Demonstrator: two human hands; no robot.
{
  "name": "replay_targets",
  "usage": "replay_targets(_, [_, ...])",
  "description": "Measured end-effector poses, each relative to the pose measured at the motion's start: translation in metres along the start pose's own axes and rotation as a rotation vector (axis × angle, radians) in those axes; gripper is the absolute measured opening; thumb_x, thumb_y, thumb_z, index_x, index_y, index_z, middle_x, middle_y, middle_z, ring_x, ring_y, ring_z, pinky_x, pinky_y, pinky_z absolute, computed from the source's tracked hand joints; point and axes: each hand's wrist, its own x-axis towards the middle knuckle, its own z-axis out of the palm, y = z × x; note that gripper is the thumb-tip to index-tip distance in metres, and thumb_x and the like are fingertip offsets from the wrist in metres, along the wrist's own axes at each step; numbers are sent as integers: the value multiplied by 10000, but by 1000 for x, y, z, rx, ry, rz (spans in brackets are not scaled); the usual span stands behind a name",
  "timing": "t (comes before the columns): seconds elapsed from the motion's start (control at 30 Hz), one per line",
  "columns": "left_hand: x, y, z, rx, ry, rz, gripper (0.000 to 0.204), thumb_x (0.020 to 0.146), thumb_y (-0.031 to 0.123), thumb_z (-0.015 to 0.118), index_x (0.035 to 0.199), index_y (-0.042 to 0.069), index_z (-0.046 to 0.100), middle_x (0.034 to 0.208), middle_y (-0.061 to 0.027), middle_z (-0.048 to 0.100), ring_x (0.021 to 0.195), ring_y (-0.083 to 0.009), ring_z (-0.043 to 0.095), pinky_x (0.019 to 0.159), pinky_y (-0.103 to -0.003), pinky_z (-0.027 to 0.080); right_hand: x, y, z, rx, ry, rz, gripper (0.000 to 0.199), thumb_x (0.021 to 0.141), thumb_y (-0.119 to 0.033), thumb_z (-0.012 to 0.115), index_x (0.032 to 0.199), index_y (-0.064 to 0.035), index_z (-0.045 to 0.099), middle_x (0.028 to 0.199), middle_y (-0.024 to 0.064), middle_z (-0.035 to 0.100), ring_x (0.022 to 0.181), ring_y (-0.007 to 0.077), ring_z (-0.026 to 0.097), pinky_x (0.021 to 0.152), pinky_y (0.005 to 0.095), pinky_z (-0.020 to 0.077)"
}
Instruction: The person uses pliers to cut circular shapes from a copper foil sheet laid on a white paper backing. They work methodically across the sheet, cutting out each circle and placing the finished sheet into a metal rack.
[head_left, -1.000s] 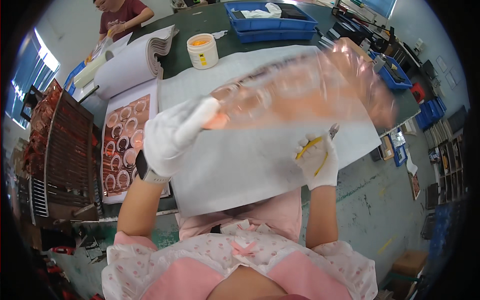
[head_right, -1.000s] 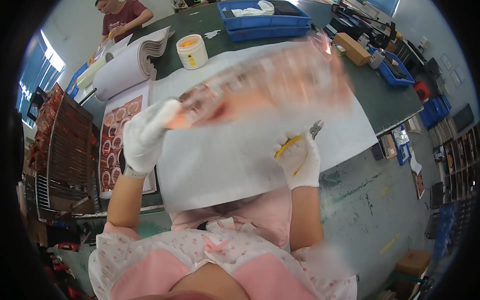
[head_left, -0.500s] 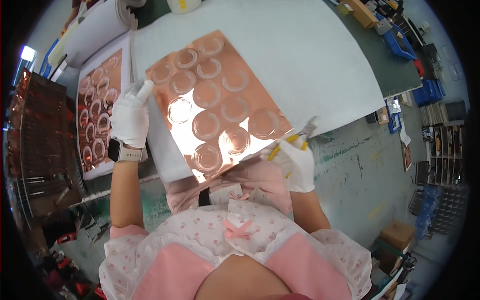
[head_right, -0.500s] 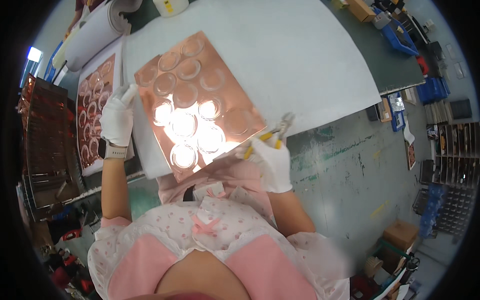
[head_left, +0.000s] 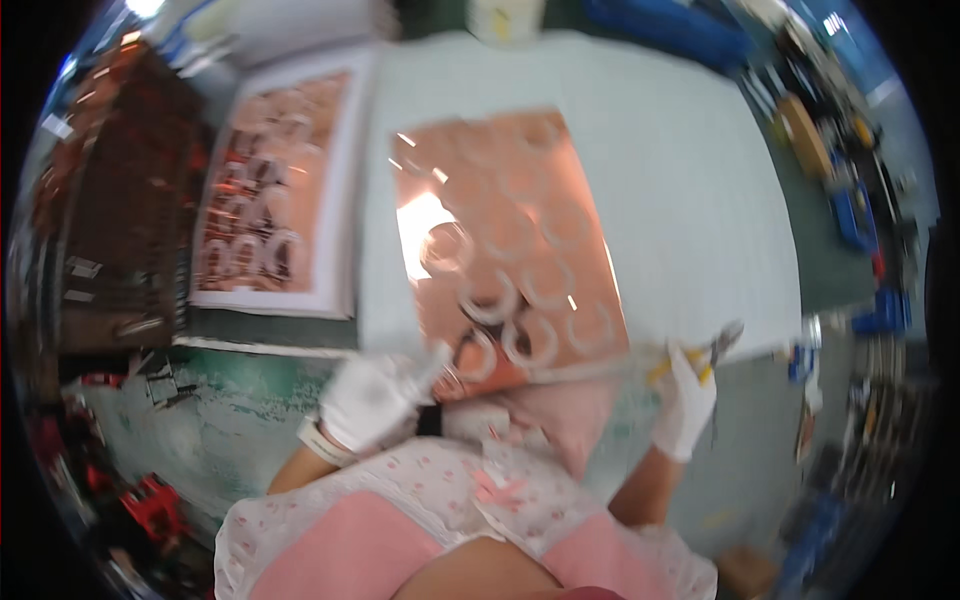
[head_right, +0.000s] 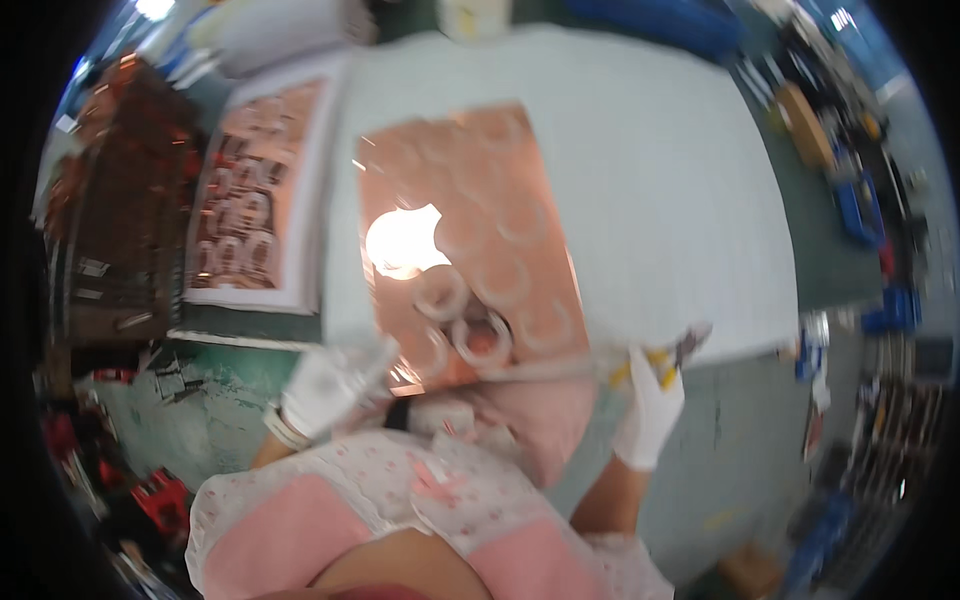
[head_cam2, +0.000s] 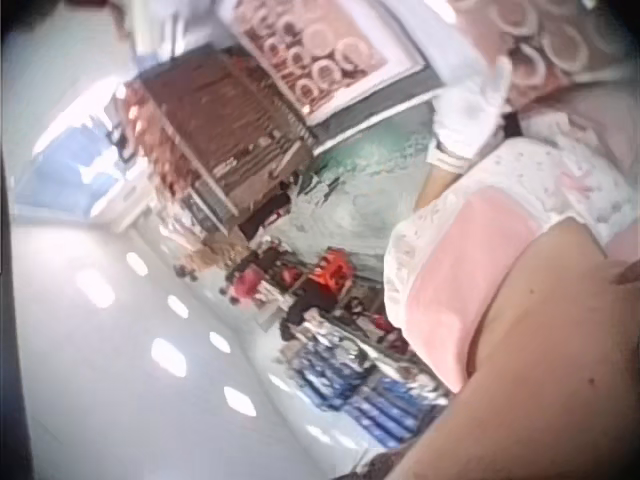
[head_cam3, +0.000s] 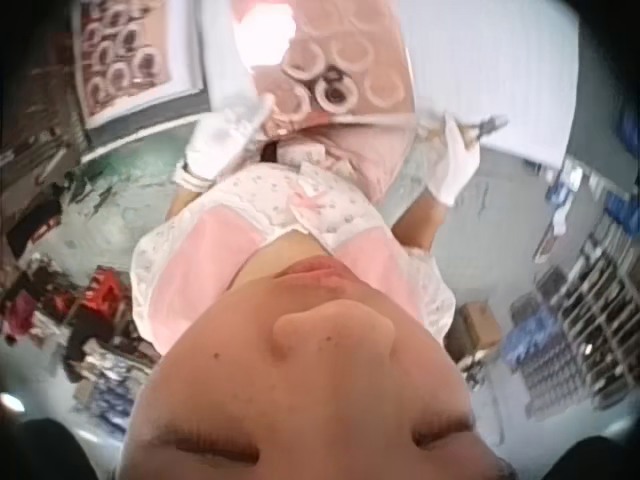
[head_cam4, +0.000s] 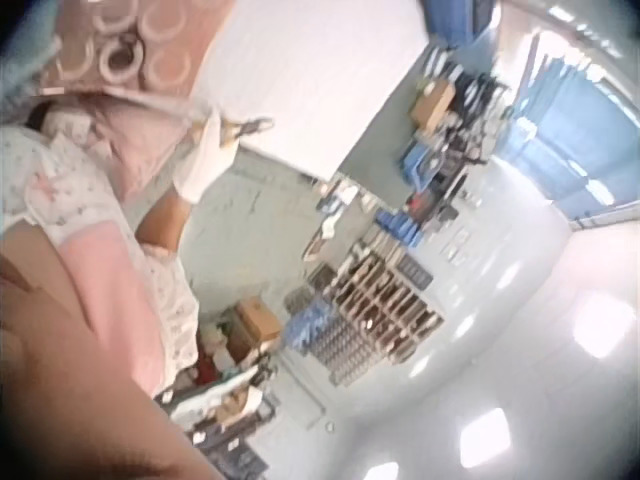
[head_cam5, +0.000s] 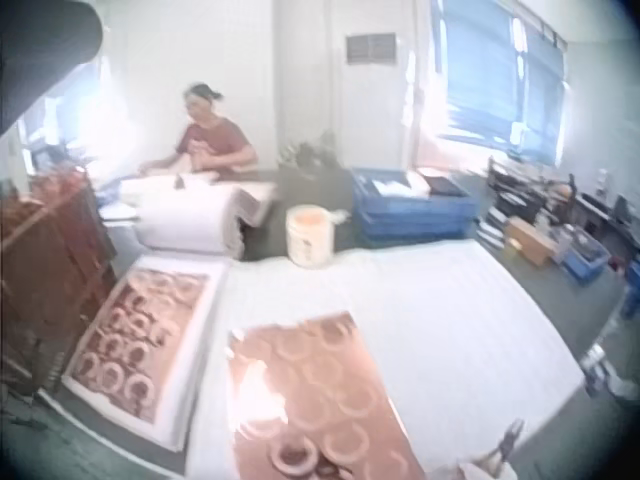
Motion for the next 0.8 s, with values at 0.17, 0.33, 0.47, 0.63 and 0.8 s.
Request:
replay_targets(0.17, [-1, 19, 1, -307, -51, -97, 384, 838, 422, 660, 893, 43, 689, 683, 13, 631, 572, -28, 530, 496, -198, 442, 0, -2, 9, 0, -138, 41, 191, 857, -94, 583, 988, 33, 529, 811, 136, 616, 622, 237, 630, 547, 327, 522])
replay_targets(0.33, [0, 11, 9, -425, 150, 46, 278, 863, 311, 655, 862, 35, 690, 694, 17, 641, 587, -18, 535, 510, -205, 452, -3, -8, 15, 55, -273, 70, 228, 862, -112, 546, 1014, 51, 492, 818, 192, 607, 622, 293, 637, 541, 362, 531])
replay_targets(0.47, [8, 18, -7, -114, 418, 293, 198, 866, 203, 645, 931, 19, 674, 700, -29, 645, 598, -30, 540, 569, -217, 461, -15, -15, 26, 121, -392, 146, 210, 870, -60, 511, 1022, 85, 505, 904, 213, 622, 665, 288, 640, 616, 371, 543])
replay_targets(0.63, [39, 19, -29, -46, 643, 541, 145, 876, 138, 617, 964, 37, 672, 798, -81, 677, 668, -66, 605, 624, -234, 480, -19, -14, 43, 230, -545, 251, 244, 871, -67, 522, 1057, 90, 502, 984, 242, 609, 779, 324, 642, 676, 425, 549])
replay_targets(0.8, [73, 18, -30, 440, 924, 507, 267, 796, 29, 617, 1055, 59, 558, 835, -141, 637, 745, -322, 617, 630, -372, 491, -22, -21, 65, 189, -602, 239, 248, 874, -63, 520, 1070, 88, 508, 998, 223, 613, 833, 309, 632, 730, 408, 526])
